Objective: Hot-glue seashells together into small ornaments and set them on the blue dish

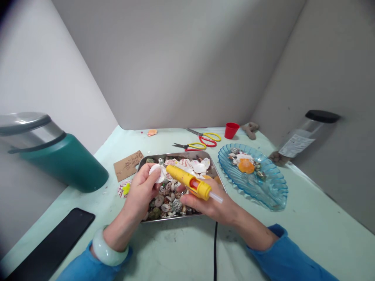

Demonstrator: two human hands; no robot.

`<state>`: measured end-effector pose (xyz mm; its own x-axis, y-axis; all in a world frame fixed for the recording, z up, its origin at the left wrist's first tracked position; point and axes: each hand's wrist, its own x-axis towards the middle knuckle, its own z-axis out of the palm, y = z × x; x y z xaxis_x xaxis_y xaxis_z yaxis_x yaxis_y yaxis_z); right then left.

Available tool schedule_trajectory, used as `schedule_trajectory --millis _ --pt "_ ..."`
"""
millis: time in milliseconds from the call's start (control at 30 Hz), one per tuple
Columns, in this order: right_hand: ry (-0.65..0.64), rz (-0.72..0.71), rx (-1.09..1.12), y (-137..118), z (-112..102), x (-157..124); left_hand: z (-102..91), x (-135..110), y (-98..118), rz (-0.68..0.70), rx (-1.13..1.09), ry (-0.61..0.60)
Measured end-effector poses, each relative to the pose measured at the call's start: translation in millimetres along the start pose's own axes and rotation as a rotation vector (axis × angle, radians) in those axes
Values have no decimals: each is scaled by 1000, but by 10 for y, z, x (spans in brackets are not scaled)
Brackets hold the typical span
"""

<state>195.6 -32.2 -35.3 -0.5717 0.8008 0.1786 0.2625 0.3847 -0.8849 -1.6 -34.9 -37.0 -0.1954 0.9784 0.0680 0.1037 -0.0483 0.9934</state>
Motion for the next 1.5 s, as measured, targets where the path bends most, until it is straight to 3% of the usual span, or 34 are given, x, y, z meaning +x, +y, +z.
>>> schedule_trajectory --millis 133,533,700,1100,1300,1500 --pt "18 31 -12 -3 2 -4 -4 -4 -2 -14 -17 -61" --pt "-20 52 5 -62 15 -5 -12 -7 -17 -22 -8 -46" --pt "6 79 -7 -65 18 -4 4 -25 -10 -9 36 -95" --pt "1 72 -61 -141 5 2 -10 -18 -36 14 38 -3" --pt "51 73 -116 -145 13 -2 -12 -21 -39 15 48 -19" --pt "6 78 -55 -99 16 -4 -4 -27 -32 12 30 -42"
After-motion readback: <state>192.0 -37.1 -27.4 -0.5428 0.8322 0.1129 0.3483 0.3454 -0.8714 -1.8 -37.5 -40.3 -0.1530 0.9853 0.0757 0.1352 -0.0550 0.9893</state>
